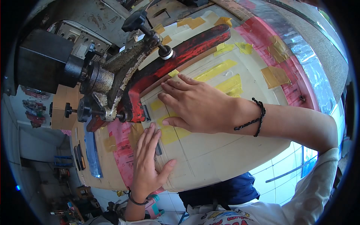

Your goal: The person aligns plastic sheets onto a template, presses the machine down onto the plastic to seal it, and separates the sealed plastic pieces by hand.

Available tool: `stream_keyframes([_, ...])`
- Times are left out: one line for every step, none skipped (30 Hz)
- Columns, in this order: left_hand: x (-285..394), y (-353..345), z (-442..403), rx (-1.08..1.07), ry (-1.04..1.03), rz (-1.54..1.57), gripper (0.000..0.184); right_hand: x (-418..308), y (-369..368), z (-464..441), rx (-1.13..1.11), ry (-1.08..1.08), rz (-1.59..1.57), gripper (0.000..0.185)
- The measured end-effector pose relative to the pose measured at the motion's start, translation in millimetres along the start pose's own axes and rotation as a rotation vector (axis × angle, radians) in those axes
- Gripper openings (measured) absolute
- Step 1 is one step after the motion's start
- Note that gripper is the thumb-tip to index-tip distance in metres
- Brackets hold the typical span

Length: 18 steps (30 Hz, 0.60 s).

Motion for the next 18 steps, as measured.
stream_keyframes([0, 0, 0, 0.003, -0.002, 0.005, 0.077, 0, 2, 0, -0.010, 0.003, -0.003, 0.069])
stream_keyframes([0, -1, 0, 0.007, -0.004, 0.009, 0.076, 0, 4, 1, -0.021, 0.007, -0.006, 0.069])
stream_keyframes([0, -1, -1, 0.012, -0.006, 0.012, 0.076, 0, 6, 1, -0.030, 0.012, -0.009, 0.070])
stream_keyframes([1, -1, -1, 0.012, -0.007, 0.009, 0.076, 0, 6, 1, -0.027, 0.018, -0.005, 0.071])
stream_keyframes([1, -1, -1, 0.013, -0.008, 0.005, 0.076, 0, 4, 3, -0.023, 0.025, -0.001, 0.071])
stream_keyframes([1, -1, -1, 0.015, -0.008, 0.001, 0.076, -1, 4, 4, -0.019, 0.032, 0.004, 0.072])
stream_keyframes([1, -1, -1, 0.014, -0.009, 0.005, 0.076, -2, 5, 6, -0.032, 0.027, -0.004, 0.072])
stream_keyframes([0, -1, 0, 0.014, -0.010, 0.009, 0.076, -4, 5, 8, -0.044, 0.024, -0.012, 0.072])
stream_keyframes([0, -1, 0, 0.015, -0.009, 0.013, 0.076, -5, 6, 10, -0.058, 0.021, -0.020, 0.072])
stream_keyframes([0, -1, -1, 0.017, -0.013, 0.013, 0.076, -6, 5, 12, -0.061, 0.015, -0.015, 0.072])
stream_keyframes([0, -1, -1, 0.019, -0.016, 0.014, 0.076, -7, 3, 13, -0.064, 0.010, -0.009, 0.072])
stream_keyframes([0, 0, -1, 0.022, -0.020, 0.015, 0.076, -8, 2, 14, -0.068, 0.005, -0.003, 0.072])
stream_keyframes([-1, -1, -1, 0.030, -0.029, 0.011, 0.075, -8, 2, 14, -0.072, -0.001, -0.004, 0.072])
stream_keyframes([-2, -1, -1, 0.037, -0.038, 0.006, 0.075, -8, 2, 14, -0.076, -0.006, -0.006, 0.071])
stream_keyframes([-3, -1, -1, 0.043, -0.047, 0.002, 0.075, -8, 1, 13, -0.081, -0.012, -0.008, 0.071])
stream_keyframes([-4, -1, 0, 0.044, -0.046, 0.003, 0.075, -8, 1, 14, -0.057, -0.004, -0.005, 0.070])
stream_keyframes([-4, -1, 0, 0.045, -0.045, 0.004, 0.075, -9, -1, 14, -0.032, 0.003, -0.002, 0.069])
stream_keyframes([-4, -1, 0, 0.047, -0.046, 0.005, 0.075, -9, -1, 14, -0.007, 0.010, 0.002, 0.069])
Point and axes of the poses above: each hand's wrist, its own z-axis away from the middle knuckle, its own y-axis out of the back of the hand, x = y × z, the point moved 2 cm from there along -z, towards the middle knuckle, and after that the axes turned 2 degrees about y, right-handed, at the moved point
